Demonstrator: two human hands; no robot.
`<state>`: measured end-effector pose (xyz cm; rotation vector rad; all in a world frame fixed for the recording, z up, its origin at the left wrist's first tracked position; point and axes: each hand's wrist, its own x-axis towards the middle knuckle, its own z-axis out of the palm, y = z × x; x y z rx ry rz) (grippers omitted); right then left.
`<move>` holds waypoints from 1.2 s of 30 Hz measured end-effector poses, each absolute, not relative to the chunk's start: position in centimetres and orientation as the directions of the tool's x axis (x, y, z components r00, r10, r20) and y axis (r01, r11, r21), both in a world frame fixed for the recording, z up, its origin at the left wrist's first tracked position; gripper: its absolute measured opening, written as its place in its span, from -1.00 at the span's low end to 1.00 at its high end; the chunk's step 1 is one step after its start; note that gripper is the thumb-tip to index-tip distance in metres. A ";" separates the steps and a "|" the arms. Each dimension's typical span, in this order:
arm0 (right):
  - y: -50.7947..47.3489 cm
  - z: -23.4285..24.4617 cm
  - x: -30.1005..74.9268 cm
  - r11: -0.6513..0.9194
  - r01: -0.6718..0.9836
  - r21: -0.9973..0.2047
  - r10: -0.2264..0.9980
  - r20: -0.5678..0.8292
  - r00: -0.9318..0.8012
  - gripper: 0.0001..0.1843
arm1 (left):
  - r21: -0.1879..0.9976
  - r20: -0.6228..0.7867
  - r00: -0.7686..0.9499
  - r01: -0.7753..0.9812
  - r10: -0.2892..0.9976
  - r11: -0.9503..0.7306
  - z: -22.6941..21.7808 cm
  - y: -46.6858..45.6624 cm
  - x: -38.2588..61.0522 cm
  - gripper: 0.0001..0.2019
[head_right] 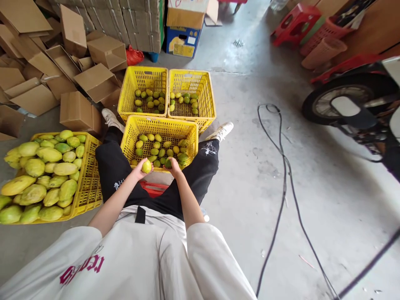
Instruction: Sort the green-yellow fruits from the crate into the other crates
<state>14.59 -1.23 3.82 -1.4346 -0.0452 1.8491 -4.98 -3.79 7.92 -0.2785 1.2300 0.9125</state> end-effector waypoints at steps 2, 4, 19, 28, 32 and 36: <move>-1.1 4.1 14.8 -0.700 -0.567 -0.434 0.575 -0.813 -0.087 -0.96 | 0.252 -0.903 0.056 -0.734 0.425 0.631 8.3 -3.7 -5.2 -0.73; -1.1 4.4 15.1 -0.696 -0.589 -0.411 0.568 -0.816 -0.102 -0.88 | 0.226 -0.902 0.069 -0.766 0.426 0.602 8.7 -3.8 -5.5 -0.60; -2.1 6.2 17.8 -0.748 -0.534 -0.394 0.514 -0.853 -0.090 -0.68 | 0.339 -0.859 0.003 -0.746 0.511 0.573 8.8 -3.9 -6.7 -0.63; -2.8 6.3 16.2 -0.829 -0.193 -0.524 0.540 -0.841 -0.035 -0.83 | 0.438 -0.872 -0.044 -0.518 0.488 0.735 6.8 -3.6 -6.3 -0.67; -2.7 5.5 16.5 -0.809 -0.157 -0.567 0.562 -0.823 0.079 -0.68 | 0.442 -0.878 -0.047 -0.465 0.477 0.767 5.2 -3.6 -6.2 -0.71; -2.8 4.8 16.3 -0.767 -0.104 -0.633 0.612 -0.771 0.178 -0.70 | 0.467 -0.853 -0.001 -0.445 0.522 0.764 3.8 -3.7 -6.6 -0.74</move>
